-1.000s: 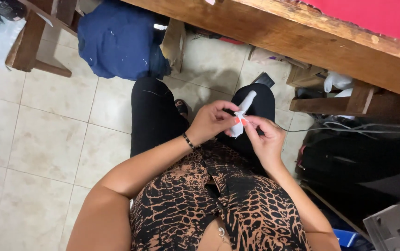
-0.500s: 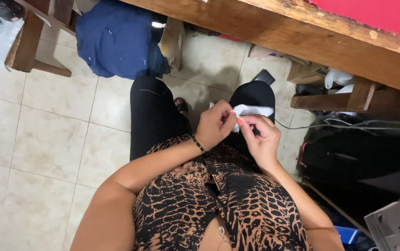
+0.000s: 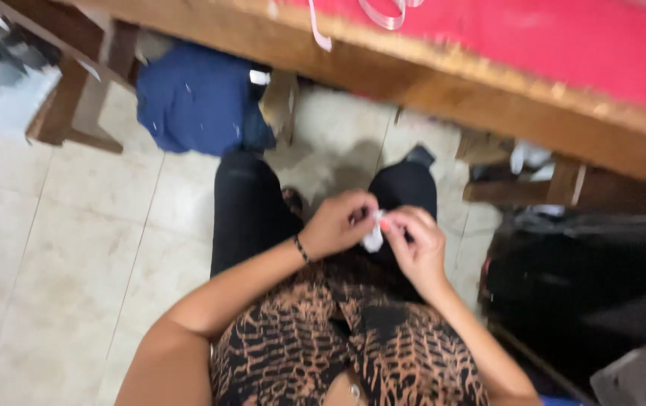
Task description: The person is manually turning fabric tubes and preparing small decorative bows at a sewing workstation.
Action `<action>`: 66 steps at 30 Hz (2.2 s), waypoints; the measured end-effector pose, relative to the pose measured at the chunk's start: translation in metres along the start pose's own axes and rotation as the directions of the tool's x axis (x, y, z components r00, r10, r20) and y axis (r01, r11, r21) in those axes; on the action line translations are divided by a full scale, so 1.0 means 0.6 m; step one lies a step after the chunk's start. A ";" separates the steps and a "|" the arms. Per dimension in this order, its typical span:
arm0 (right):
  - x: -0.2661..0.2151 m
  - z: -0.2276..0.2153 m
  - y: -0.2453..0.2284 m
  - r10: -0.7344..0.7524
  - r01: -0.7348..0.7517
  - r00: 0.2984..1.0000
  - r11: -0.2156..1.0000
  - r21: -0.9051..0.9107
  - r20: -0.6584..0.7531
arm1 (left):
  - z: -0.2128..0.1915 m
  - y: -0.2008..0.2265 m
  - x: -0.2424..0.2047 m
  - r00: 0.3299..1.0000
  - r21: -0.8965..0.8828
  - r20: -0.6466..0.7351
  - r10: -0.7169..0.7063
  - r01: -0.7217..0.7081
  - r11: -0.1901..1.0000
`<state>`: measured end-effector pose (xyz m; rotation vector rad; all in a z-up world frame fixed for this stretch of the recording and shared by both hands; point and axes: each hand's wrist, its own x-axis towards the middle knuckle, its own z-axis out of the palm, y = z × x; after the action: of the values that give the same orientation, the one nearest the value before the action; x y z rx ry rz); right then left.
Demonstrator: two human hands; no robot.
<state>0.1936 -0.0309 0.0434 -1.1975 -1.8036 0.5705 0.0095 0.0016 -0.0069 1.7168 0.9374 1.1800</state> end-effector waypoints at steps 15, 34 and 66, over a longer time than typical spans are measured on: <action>0.082 0.022 -0.017 -0.490 0.463 0.829 0.872 0.159 0.271 | -0.087 0.026 0.015 0.859 -0.715 0.337 -0.385 0.500 0.489; 0.531 0.006 -0.197 0.064 0.379 0.896 0.404 -0.832 0.439 | -0.190 0.113 0.028 0.964 0.110 0.008 0.265 -0.264 0.958; 0.069 0.006 -0.032 0.453 -0.510 0.854 0.826 0.241 0.254 | -0.104 0.107 0.032 0.957 0.553 -0.017 0.290 -0.233 0.800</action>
<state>0.1749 -0.0017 0.0729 -1.4265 -1.4769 1.2439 -0.0366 0.0082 0.0719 2.3253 1.2128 1.2621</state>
